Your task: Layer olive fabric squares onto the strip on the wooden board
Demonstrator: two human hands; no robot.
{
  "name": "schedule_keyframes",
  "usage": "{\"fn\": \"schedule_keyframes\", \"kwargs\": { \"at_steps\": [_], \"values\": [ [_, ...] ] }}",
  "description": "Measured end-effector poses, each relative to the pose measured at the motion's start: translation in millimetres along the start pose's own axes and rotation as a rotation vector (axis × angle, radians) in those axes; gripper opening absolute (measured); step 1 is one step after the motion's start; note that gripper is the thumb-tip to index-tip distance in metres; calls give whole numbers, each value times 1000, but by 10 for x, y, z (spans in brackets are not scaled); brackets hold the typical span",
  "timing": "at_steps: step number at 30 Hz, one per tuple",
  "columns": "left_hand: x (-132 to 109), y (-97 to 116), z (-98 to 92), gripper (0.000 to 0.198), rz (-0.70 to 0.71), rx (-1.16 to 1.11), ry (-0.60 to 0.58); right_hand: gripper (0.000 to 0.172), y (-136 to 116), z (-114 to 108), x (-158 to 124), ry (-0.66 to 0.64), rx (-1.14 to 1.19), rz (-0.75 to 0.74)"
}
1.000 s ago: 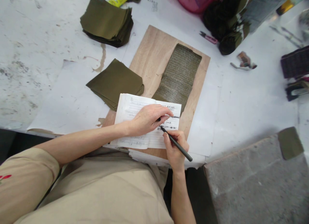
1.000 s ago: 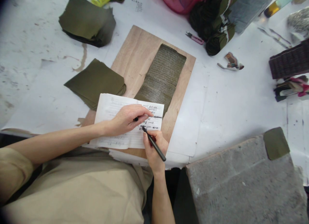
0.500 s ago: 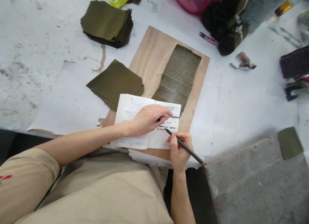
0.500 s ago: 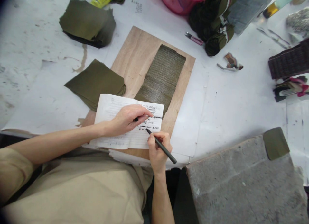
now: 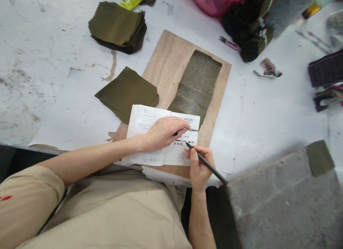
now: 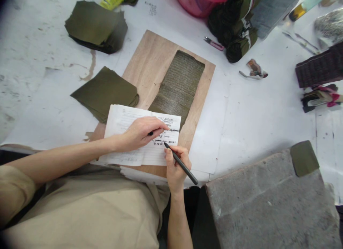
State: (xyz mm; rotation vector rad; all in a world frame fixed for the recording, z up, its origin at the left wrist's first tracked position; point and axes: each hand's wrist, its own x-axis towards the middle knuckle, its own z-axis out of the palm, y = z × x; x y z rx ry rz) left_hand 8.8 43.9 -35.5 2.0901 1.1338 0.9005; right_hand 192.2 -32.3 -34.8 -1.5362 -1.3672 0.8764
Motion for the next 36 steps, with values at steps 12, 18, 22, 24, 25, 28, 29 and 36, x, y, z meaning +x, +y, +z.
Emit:
{"fn": "schedule_keyframes", "kwargs": {
  "at_steps": [12, 18, 22, 24, 25, 28, 29, 36],
  "values": [
    [3, 3, -6, 19, 31, 62, -32, 15, 31, 23, -13, 6, -244, -43],
    [6, 5, 1, 20, 21, 65, -44, 15, 35, 23, -5, 21, -277, -48],
    [4, 5, 1, 20, 21, 72, -49, 15, 41, 21, -12, 26, -284, -43],
    [6, 7, -2, 20, 25, 74, -47, 15, 38, 19, -13, 19, -285, -43],
    [7, 8, -3, 20, 28, 75, -46, 15, 33, 18, -12, 13, -288, -44],
    [13, 11, -6, 21, 33, 76, -45, 16, 12, 19, -3, 3, -299, -46],
    [15, 12, -7, 21, 33, 77, -45, 16, 5, 20, 0, 3, -303, -48],
    [10, 15, -7, 22, 27, 76, -45, 16, 2, 27, 7, 3, -303, -57]
  ]
}}
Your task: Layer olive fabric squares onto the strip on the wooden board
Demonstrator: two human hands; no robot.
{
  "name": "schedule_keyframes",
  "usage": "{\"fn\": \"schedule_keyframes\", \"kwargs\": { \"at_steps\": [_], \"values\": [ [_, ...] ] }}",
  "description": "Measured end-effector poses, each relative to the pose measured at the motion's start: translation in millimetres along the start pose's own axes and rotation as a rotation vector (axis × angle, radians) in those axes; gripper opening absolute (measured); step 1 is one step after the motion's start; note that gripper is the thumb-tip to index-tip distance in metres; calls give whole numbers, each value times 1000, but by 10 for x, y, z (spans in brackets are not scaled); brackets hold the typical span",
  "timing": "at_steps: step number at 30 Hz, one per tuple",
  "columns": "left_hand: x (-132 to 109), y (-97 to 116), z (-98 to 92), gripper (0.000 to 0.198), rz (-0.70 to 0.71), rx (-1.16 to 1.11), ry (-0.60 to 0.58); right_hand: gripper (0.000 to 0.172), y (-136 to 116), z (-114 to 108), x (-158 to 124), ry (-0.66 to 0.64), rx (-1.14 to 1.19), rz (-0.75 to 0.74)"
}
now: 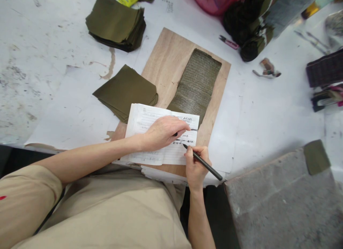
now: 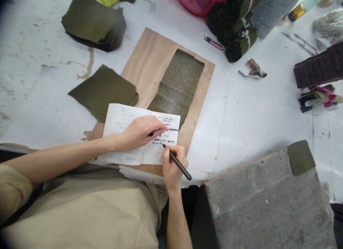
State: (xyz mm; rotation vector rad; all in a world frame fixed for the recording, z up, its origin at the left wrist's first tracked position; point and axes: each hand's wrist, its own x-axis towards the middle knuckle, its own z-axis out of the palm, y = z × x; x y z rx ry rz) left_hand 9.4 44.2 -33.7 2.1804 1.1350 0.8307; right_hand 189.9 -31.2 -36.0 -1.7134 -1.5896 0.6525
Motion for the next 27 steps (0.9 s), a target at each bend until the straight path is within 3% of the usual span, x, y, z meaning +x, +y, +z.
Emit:
{"fn": "schedule_keyframes", "kwargs": {
  "at_steps": [27],
  "values": [
    [4, 3, -1, 22, 2, 3, 0, 15, -7, 5, 5, -8, 6, -2]
  ]
}}
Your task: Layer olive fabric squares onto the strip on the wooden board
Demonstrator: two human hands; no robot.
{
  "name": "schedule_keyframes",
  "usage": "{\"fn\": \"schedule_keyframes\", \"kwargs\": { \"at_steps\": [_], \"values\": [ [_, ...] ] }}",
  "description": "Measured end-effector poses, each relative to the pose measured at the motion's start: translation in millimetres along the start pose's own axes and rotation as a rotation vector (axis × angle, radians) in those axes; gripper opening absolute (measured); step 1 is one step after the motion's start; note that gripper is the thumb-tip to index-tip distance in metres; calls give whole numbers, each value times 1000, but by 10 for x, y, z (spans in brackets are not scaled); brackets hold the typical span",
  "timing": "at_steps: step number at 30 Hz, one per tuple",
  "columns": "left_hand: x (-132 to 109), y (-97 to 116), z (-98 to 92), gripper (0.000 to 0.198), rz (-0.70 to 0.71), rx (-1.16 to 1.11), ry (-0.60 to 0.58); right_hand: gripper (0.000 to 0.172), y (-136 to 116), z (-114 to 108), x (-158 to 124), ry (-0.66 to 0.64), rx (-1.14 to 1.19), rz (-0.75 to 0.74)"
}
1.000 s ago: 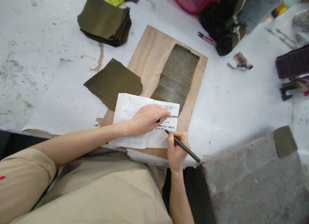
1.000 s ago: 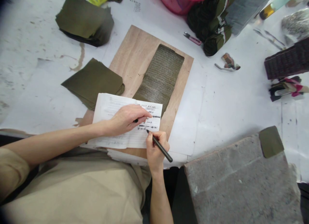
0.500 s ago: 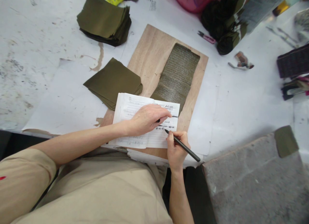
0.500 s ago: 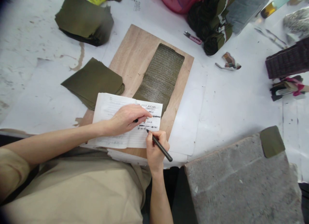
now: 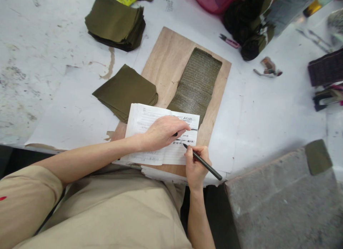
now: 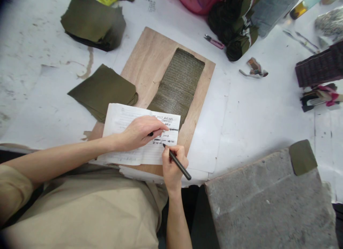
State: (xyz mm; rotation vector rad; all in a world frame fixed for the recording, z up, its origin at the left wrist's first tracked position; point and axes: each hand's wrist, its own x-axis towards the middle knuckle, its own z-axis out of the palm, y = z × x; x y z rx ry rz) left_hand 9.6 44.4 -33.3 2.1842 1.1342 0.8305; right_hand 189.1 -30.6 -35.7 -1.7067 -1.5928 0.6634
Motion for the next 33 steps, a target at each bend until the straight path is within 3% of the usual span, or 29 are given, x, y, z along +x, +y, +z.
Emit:
{"fn": "schedule_keyframes", "kwargs": {
  "at_steps": [33],
  "values": [
    [-8, 2, -4, 22, -13, 1, -12, 17, 21, 8, -7, -1, -31, 20]
  ]
}}
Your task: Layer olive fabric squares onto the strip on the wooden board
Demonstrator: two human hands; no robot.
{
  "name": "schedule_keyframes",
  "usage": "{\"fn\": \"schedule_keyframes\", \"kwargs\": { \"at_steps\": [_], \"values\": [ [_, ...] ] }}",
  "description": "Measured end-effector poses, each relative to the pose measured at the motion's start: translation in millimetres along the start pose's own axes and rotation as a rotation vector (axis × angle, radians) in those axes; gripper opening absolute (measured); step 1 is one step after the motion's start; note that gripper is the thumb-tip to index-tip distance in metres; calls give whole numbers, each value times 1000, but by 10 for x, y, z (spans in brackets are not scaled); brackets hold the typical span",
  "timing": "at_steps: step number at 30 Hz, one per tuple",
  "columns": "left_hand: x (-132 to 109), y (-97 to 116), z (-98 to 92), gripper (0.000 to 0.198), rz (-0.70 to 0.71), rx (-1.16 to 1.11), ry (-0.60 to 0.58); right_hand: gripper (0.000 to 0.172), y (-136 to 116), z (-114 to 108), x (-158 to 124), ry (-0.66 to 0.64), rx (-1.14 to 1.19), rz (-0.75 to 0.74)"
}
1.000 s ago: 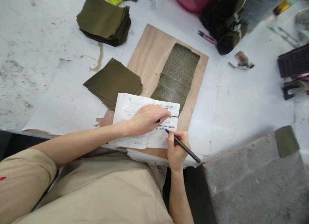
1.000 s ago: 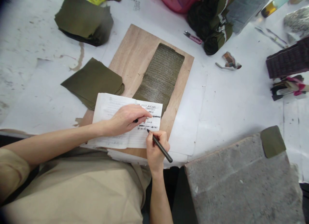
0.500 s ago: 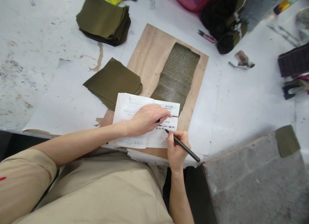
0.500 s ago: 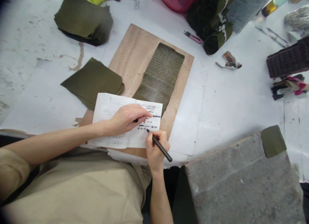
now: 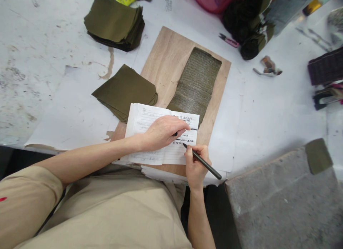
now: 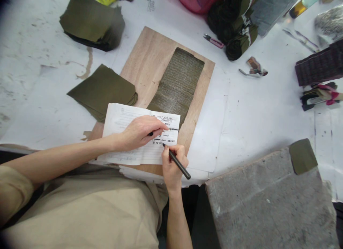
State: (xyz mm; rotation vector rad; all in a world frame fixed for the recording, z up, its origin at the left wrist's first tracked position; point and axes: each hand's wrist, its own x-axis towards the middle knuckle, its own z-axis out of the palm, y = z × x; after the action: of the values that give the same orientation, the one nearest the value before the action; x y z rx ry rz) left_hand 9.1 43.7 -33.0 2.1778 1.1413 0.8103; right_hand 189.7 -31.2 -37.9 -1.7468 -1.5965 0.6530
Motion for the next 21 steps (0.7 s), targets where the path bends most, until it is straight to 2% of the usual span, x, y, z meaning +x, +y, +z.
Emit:
{"fn": "schedule_keyframes", "kwargs": {
  "at_steps": [21],
  "values": [
    [-2, -13, 14, 21, 16, 5, 12, 16, -8, -4, 13, 1, 15, -20]
  ]
}}
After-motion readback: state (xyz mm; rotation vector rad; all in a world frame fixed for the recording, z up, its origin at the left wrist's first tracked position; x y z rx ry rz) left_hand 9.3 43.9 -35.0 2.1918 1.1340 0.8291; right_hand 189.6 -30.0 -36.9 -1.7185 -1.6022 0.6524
